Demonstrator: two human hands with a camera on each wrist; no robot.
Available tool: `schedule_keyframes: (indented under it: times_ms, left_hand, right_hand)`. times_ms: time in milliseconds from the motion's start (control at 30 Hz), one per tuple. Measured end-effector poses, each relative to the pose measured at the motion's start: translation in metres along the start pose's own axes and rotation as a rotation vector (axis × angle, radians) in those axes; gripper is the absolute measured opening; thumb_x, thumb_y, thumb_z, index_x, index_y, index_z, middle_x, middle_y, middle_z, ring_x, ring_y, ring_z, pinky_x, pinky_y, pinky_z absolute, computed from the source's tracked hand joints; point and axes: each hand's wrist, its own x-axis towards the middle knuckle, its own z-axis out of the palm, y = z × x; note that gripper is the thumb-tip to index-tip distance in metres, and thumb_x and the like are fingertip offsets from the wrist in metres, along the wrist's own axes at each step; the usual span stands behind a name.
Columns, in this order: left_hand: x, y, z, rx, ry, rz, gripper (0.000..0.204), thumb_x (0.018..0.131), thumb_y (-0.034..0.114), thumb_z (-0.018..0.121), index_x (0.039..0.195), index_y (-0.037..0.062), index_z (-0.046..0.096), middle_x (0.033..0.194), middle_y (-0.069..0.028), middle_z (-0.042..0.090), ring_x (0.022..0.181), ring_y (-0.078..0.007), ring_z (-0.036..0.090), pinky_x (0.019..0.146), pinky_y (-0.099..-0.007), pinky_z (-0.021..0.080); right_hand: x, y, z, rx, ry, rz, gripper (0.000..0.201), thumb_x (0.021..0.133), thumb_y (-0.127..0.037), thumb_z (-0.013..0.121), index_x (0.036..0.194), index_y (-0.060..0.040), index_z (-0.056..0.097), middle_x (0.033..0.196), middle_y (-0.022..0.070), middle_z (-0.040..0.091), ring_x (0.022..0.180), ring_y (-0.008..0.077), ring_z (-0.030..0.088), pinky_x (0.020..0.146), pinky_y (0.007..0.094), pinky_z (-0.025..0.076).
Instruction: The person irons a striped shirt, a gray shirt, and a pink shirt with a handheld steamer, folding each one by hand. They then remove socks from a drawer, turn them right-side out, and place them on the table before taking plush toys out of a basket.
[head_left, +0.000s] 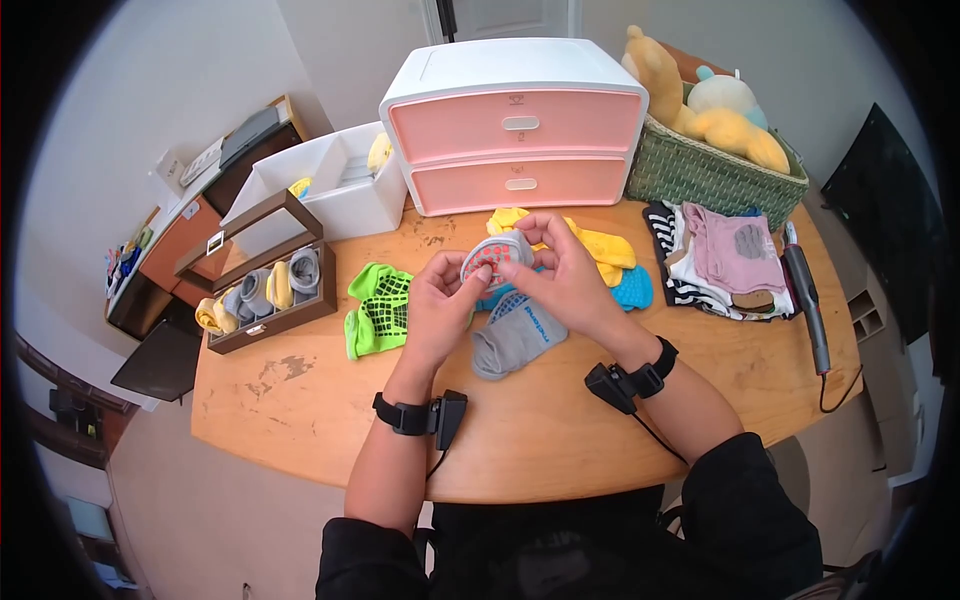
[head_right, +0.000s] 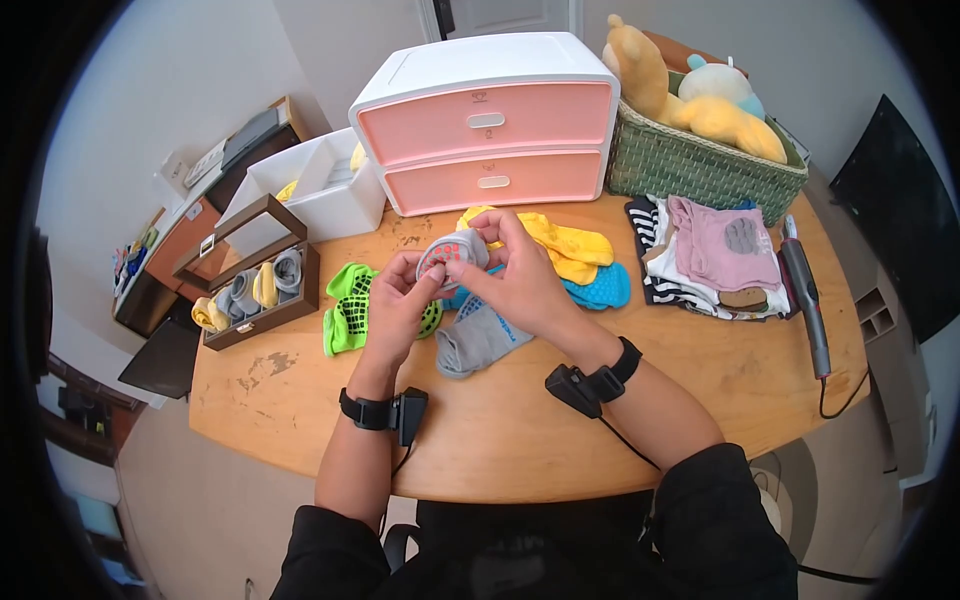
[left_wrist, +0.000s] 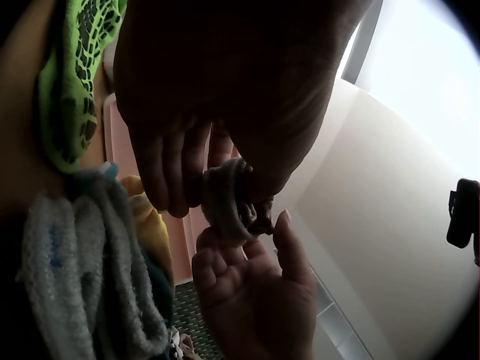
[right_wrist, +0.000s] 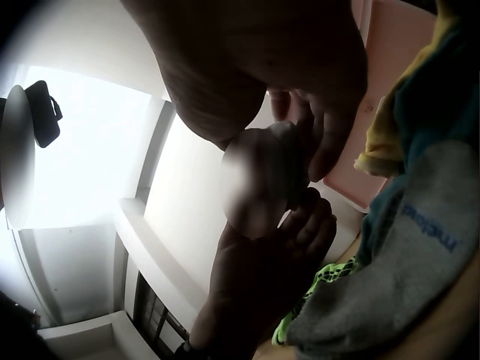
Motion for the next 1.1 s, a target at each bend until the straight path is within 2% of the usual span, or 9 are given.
schedule_keyframes:
  times_ms: [67, 167, 267, 367, 567, 767, 867, 967, 1100]
  left_hand:
    - [0.000, -0.002, -0.004, 0.034, 0.009, -0.004, 0.019, 0.098, 0.007, 0.070, 0.113, -0.0036, 0.066, 0.102, -0.0098, 0.074, 0.093, -0.0116, 0.070, 0.085, -0.0271, 0.058]
    - [-0.005, 0.005, 0.003, 0.000, 0.000, -0.006, 0.020, 0.097, 0.007, 0.070, 0.115, -0.0027, 0.069, 0.100, -0.0082, 0.075, 0.092, -0.0113, 0.070, 0.084, -0.0263, 0.058]
    - [-0.003, -0.005, -0.007, -0.132, -0.074, -0.095, 0.026, 0.099, 0.010, 0.068, 0.122, -0.0028, 0.066, 0.108, -0.0100, 0.075, 0.096, -0.0130, 0.071, 0.088, -0.0282, 0.057]
    - [-0.005, -0.005, -0.003, -0.376, -0.154, -0.111, 0.029, 0.101, 0.014, 0.066, 0.125, -0.0024, 0.065, 0.117, -0.0111, 0.073, 0.105, -0.0158, 0.069, 0.098, -0.0328, 0.053]
    - [-0.007, -0.001, -0.002, -0.457, -0.220, -0.128, 0.037, 0.103, 0.023, 0.064, 0.130, -0.0012, 0.061, 0.127, -0.0109, 0.070, 0.116, -0.0181, 0.066, 0.106, -0.0378, 0.048]
    - [-0.006, -0.006, -0.012, -0.478, -0.281, -0.201, 0.043, 0.102, 0.030, 0.066, 0.130, -0.0016, 0.058, 0.123, -0.0100, 0.069, 0.113, -0.0178, 0.066, 0.104, -0.0372, 0.049]
    - [-0.007, -0.002, -0.011, -0.430, -0.264, -0.196, 0.048, 0.101, 0.038, 0.065, 0.128, -0.0016, 0.058, 0.120, -0.0092, 0.069, 0.111, -0.0176, 0.066, 0.103, -0.0370, 0.049]
    - [-0.010, -0.002, -0.010, -0.426, -0.303, -0.191, 0.063, 0.100, 0.051, 0.063, 0.133, -0.0024, 0.057, 0.125, -0.0105, 0.068, 0.114, -0.0186, 0.065, 0.103, -0.0362, 0.050]
    - [-0.012, -0.007, -0.016, -0.322, -0.385, -0.225, 0.078, 0.100, 0.063, 0.054, 0.140, -0.0035, 0.054, 0.133, -0.0120, 0.065, 0.120, -0.0197, 0.063, 0.105, -0.0357, 0.049]
  right_hand:
    - [-0.004, 0.001, -0.004, -0.085, -0.074, -0.049, 0.039, 0.091, -0.007, 0.073, 0.124, -0.0010, 0.054, 0.113, 0.0076, 0.065, 0.091, 0.0119, 0.068, 0.072, 0.0282, 0.058]
    - [-0.006, 0.016, -0.014, 0.073, -0.116, 0.050, 0.042, 0.090, 0.000, 0.071, 0.128, -0.0005, 0.053, 0.118, 0.0080, 0.065, 0.099, 0.0131, 0.068, 0.084, 0.0288, 0.058]
    - [-0.008, 0.013, -0.016, 0.250, -0.131, 0.087, 0.039, 0.090, 0.004, 0.067, 0.127, 0.0009, 0.054, 0.117, 0.0062, 0.066, 0.102, 0.0138, 0.068, 0.092, 0.0295, 0.056]
    - [-0.006, 0.011, -0.018, 0.321, -0.200, 0.129, 0.039, 0.094, 0.005, 0.061, 0.132, 0.0020, 0.053, 0.125, 0.0080, 0.064, 0.116, 0.0149, 0.065, 0.103, 0.0314, 0.052]
    - [-0.004, -0.007, -0.025, 0.281, -0.197, 0.362, 0.037, 0.093, 0.005, 0.055, 0.129, 0.0011, 0.060, 0.117, 0.0070, 0.068, 0.108, 0.0125, 0.067, 0.093, 0.0305, 0.056]
    - [-0.006, 0.016, -0.025, 0.791, -0.211, 0.425, 0.030, 0.094, 0.002, 0.049, 0.121, -0.0026, 0.062, 0.115, 0.0067, 0.068, 0.104, 0.0143, 0.067, 0.093, 0.0323, 0.054]
    - [-0.007, 0.010, -0.024, 0.857, -0.265, 0.426, 0.027, 0.094, 0.002, 0.049, 0.117, -0.0039, 0.061, 0.114, 0.0064, 0.068, 0.105, 0.0148, 0.066, 0.093, 0.0330, 0.053]
    - [-0.005, 0.013, -0.024, 0.700, -0.277, 0.382, 0.031, 0.092, 0.008, 0.046, 0.117, -0.0052, 0.061, 0.115, 0.0073, 0.069, 0.108, 0.0153, 0.067, 0.098, 0.0326, 0.052]
    - [-0.008, -0.003, -0.018, 0.463, -0.278, 0.324, 0.031, 0.093, 0.009, 0.043, 0.116, -0.0032, 0.061, 0.111, 0.0059, 0.070, 0.105, 0.0125, 0.067, 0.094, 0.0298, 0.052]
